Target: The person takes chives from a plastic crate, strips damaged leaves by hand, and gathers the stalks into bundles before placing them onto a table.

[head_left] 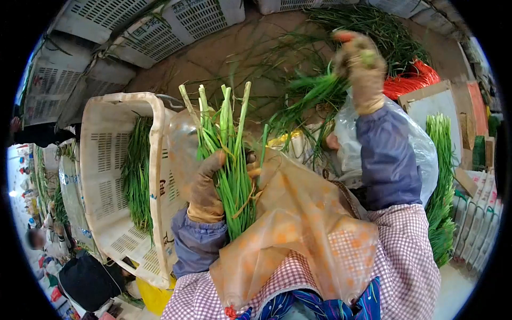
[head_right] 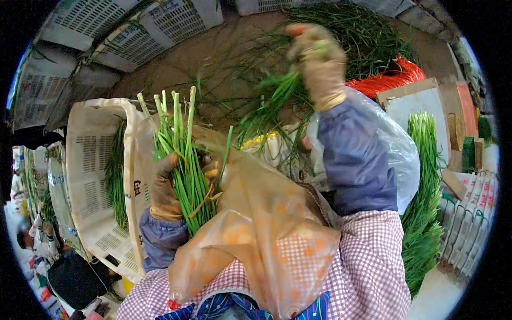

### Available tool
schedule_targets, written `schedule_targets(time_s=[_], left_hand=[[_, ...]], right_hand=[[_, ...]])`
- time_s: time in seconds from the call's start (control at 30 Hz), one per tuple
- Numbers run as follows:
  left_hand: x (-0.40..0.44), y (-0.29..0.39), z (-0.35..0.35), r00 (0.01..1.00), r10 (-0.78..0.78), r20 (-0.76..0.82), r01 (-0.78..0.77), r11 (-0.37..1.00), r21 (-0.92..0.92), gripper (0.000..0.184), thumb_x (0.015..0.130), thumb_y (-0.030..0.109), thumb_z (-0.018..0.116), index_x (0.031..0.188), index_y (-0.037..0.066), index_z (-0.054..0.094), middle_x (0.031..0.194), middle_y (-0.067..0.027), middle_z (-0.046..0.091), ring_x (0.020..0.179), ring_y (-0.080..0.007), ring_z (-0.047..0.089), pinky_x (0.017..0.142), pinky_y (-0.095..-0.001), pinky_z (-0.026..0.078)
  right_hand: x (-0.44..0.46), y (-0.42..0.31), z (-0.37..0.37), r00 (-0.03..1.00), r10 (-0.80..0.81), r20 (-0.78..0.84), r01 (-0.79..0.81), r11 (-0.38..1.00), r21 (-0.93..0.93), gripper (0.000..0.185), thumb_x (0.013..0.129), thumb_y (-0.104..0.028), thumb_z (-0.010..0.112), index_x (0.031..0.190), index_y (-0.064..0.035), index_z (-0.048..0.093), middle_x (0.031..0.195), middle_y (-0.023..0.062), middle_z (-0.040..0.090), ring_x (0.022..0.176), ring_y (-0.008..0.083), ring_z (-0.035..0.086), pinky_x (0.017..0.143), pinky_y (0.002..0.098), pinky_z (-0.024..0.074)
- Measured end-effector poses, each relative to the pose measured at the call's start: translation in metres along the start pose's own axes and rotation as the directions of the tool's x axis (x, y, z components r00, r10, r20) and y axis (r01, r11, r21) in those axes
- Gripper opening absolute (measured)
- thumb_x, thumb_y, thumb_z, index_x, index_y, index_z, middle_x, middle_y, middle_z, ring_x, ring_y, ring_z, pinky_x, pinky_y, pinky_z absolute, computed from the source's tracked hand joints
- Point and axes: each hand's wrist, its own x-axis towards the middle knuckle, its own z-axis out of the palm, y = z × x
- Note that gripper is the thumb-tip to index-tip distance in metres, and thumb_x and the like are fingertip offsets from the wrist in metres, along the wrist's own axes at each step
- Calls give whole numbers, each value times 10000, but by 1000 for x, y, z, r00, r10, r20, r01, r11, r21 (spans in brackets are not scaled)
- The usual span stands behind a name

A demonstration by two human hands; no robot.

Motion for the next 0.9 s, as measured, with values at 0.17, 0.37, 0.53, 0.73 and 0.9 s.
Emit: schedule_targets(time_s=[0.17,0.37,0.53,0.73,0.9], left_hand=[[3,-4,7,999,-1,-41,2,999,35,407,755,210,611,1085,-17,540,889,-140,628,794,-252,627,681,-359,541],[5,2,11,965,258,-39,-253,963,96,439,711,106,608,1117,-19,497,943,-157,600,798,-259,618,686,-346,545],[6,3,0,957,286,-55,-284,958,44,385,743,60,614,1108,6,504,941,-136,600,845,-251,622,717,-342,540],[4,-12,19,979,195,-60,-156,906,395,317,745,63,664,1042,5,569,886,-82,632,722,-174,626,643,-297,540],[2,-11,18,978,111,-178,-65,967,246,260,779,74,623,1012,-30,568,825,-129,642,644,-208,636,557,-305,535]], right_hand=[[-59,-29,75,739,443,508,-522,853,15,225,767,-164,704,935,-32,632,793,6,614,706,66,547,606,207,465],[-63,-28,80,653,633,416,-750,618,236,114,792,-101,646,842,-14,593,532,-24,462,384,53,329,357,220,243],[-58,-30,66,694,633,342,-716,654,244,161,801,-173,654,803,-29,582,513,-32,428,392,49,341,357,214,248],[-59,-38,78,605,623,496,-732,680,40,148,764,-169,700,806,-51,621,601,-19,549,465,42,456,408,187,349],[-64,-25,71,567,517,641,-674,739,1,145,761,-165,700,799,-43,633,599,-19,542,470,49,449,418,203,349]])
